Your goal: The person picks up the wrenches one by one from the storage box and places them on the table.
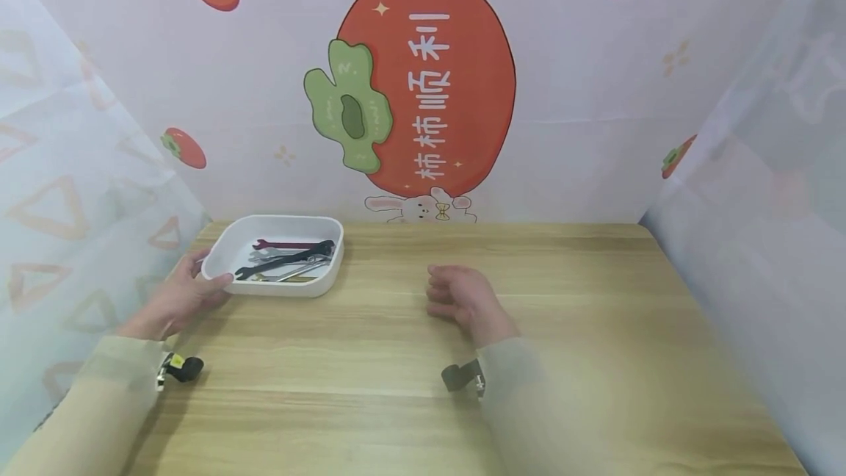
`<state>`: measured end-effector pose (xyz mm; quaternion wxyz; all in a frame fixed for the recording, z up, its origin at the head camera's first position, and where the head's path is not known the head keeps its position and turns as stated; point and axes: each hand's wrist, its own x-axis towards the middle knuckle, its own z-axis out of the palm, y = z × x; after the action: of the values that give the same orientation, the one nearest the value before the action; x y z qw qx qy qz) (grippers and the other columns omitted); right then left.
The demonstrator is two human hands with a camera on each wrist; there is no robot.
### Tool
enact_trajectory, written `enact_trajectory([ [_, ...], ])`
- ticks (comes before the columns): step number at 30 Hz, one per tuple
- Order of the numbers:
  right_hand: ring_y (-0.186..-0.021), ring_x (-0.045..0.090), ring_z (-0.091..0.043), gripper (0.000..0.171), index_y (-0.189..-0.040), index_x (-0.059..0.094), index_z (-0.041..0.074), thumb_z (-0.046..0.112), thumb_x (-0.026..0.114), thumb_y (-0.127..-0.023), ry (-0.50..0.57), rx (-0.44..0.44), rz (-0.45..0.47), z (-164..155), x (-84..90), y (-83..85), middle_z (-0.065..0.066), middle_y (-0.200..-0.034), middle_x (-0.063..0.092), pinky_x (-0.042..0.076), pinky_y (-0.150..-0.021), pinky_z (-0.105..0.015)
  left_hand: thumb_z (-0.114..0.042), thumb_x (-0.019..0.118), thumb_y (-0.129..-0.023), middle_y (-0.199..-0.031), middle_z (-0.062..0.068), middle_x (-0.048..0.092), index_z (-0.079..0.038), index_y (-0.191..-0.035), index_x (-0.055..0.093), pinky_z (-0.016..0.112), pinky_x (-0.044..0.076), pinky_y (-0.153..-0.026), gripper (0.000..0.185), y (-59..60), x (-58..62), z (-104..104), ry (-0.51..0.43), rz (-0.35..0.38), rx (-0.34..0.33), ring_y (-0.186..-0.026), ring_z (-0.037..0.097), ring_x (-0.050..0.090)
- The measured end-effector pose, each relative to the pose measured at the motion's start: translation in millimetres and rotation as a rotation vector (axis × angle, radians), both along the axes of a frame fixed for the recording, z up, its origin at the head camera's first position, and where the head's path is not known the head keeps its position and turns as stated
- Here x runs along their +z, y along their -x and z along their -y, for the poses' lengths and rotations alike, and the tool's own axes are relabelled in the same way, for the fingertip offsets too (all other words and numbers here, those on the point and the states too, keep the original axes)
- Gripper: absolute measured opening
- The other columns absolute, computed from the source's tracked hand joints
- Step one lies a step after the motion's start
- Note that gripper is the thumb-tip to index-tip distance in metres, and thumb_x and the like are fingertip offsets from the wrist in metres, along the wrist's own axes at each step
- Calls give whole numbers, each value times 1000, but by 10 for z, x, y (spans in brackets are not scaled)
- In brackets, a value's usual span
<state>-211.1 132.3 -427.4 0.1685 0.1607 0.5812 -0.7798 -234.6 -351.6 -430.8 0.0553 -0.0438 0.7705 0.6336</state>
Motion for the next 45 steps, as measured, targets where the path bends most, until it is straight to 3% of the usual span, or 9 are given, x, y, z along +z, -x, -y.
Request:
enact_trajectory([
  [9, -114, 59, -39, 47, -132, 53, -1, 18, 71, -93, 2, 8, -2, 45, 10, -7, -25, -129, 57, 55, -84, -50, -8, 71, -92, -153, 31, 11, 2, -152, -1, 32, 57, -75, 95, -46, 29, -356, 127, 25, -44, -86, 17, 60],
  [14, -110, 61, -37, 44, -131, 54, -2, 16, 70, -94, -1, 2, -10, 63, -12, 1, -25, -127, 58, 55, -83, -49, -12, 73, -91, -148, 32, 19, 2, -151, 2, 30, 56, -75, 94, -83, 68, -620, 189, 49, -60, -96, 27, 57],
  [23, -99, 60, -31, 41, -130, 55, -5, 11, 68, -94, 6, -11, -1, 90, 39, 28, -25, -121, 56, 55, -84, -48, -15, 77, -88, -144, 31, 28, 2, -149, 7, 34, 55, -81, 94, -104, 80, -1045, 192, 43, -99, -104, 32, 54],
  [31, -105, 58, -34, 41, -133, 56, -3, 10, 65, -96, -27, 7, 7, 52, 32, 63, -23, -123, 57, 55, -85, -44, -22, 82, -84, -139, 29, 36, 0, -148, 12, 35, 52, -83, 97, -170, 39, -1387, 238, 39, -118, -110, 36, 52],
  [36, -103, 59, -31, 42, -138, 54, 3, 11, 63, -97, -108, 32, 17, -20, 45, 59, -21, -126, 57, 56, -79, -37, -22, 83, -82, -137, 29, 40, 0, -146, 17, 40, 49, -87, 94, -255, 33, -1599, 258, 21, -111, -111, 37, 51],
  [40, -86, 60, -26, 46, -141, 52, 11, 5, 62, -96, -175, 19, 4, -85, 62, 51, -21, -120, 58, 54, -67, -32, -21, 84, -81, -136, 26, 40, -1, -144, 20, 43, 44, -93, 92, -313, 51, -1744, 260, 7, -93, -114, 37, 48],
  [45, -73, 59, -23, 51, -144, 47, 11, 0, 59, -95, -221, 16, -35, -166, 85, 44, -24, -115, 57, 51, -58, -29, -22, 85, -80, -135, 23, 40, -1, -141, 23, 46, 40, -98, 90, -360, 66, -1868, 276, -1, -99, -114, 36, 47],
])
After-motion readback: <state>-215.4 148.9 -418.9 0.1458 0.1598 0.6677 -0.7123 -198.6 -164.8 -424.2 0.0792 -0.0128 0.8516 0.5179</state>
